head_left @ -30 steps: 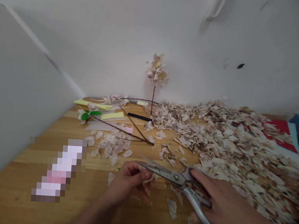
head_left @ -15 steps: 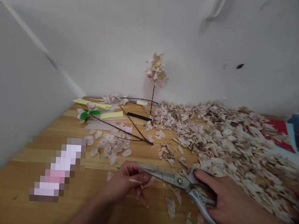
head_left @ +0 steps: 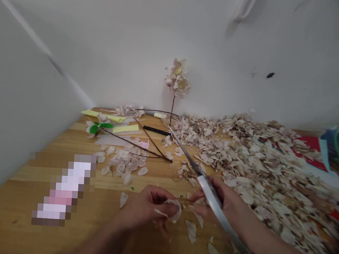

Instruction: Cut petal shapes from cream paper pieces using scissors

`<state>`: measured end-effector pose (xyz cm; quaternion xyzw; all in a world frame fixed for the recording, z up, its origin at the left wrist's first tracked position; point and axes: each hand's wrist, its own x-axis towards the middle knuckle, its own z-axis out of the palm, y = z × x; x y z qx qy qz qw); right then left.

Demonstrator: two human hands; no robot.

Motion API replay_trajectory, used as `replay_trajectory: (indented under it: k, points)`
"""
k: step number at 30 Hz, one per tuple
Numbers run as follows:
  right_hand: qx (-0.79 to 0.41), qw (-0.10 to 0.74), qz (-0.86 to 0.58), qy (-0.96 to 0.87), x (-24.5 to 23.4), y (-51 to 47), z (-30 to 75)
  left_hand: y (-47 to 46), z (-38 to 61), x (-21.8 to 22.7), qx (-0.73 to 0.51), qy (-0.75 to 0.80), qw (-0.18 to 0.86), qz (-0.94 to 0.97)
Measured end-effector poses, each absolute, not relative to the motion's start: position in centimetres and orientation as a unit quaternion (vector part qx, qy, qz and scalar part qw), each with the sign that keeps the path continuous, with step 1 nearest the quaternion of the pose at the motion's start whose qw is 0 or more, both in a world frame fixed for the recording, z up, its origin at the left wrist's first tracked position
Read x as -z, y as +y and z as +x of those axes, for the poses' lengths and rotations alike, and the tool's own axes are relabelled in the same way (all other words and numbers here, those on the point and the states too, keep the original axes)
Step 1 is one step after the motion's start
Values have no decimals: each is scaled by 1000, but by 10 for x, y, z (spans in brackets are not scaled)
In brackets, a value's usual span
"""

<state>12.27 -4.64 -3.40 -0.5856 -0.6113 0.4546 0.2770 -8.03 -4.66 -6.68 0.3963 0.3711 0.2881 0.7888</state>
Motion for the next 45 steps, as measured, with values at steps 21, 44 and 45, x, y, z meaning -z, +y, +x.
replay_trajectory:
  k: [21, 44, 45]
  points:
    - [-393, 413, -591, -570, 45, -39, 89, -47, -68, 62, -402, 399, 757, 326]
    - [-460, 400, -589, -531, 53, -32, 87, -45, -69, 61, -468, 482, 668, 319]
    - [-463, 400, -587, -531, 54, -33, 87, -45, -69, 62, -464, 481, 675, 311]
